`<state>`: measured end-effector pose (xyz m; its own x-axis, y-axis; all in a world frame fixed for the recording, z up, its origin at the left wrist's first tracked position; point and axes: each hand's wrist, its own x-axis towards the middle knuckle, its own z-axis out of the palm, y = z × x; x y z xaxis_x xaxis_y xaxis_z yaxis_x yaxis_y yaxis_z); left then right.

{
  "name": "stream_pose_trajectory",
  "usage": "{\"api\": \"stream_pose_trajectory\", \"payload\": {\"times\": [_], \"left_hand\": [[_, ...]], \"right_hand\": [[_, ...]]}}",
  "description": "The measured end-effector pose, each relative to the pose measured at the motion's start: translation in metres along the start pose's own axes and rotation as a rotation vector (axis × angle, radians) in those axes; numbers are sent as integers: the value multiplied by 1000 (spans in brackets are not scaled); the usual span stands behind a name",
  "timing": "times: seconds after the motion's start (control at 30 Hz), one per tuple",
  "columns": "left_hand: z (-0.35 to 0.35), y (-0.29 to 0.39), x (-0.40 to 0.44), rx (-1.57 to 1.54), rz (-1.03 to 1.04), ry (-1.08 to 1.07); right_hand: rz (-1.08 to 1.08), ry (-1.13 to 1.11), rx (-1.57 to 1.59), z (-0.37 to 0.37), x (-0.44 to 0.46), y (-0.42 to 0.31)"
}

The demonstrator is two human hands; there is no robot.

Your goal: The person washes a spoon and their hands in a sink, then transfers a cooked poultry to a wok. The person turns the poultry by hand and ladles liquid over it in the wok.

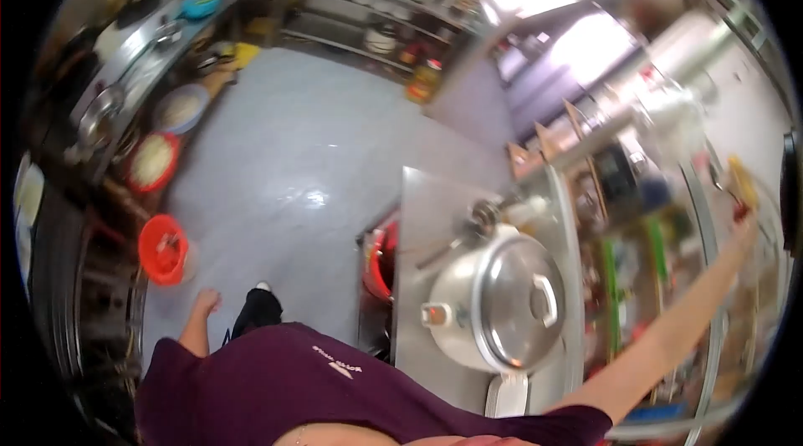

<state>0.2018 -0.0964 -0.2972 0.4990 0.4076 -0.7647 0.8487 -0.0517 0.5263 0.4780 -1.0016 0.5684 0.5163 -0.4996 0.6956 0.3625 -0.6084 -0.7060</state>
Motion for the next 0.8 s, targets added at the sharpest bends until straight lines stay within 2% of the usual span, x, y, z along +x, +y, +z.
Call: {"api": "stream_pose_trajectory", "payload": {"times": [0.1,0.2,0.3,0.4,0.5,0.6,0.77,0.8], "left_hand": [[-13,-1,-5,-125,-63,44],[-33,-2,22,-208,-214,45],[-55,9,54,-176,-214,47],[-83,52,95,-112,-47,40],[-114,116,128,-151,13,54],[-139,175,154,-63,78,61],[-128,221,192,-268,132,132],[-121,222,195,-219,93,109]], "right_hand": [[-15,8,-50,35,-17,-15],[-19,28,-108,70,-31,-27],[-38,54,-166,100,-44,-44],[-55,85,-224,127,-64,-68],[-73,129,-279,133,-78,-95],[-86,167,-329,136,-89,-117],[-160,188,-378,149,-95,-142],[-181,187,-380,152,-93,-146]]}}
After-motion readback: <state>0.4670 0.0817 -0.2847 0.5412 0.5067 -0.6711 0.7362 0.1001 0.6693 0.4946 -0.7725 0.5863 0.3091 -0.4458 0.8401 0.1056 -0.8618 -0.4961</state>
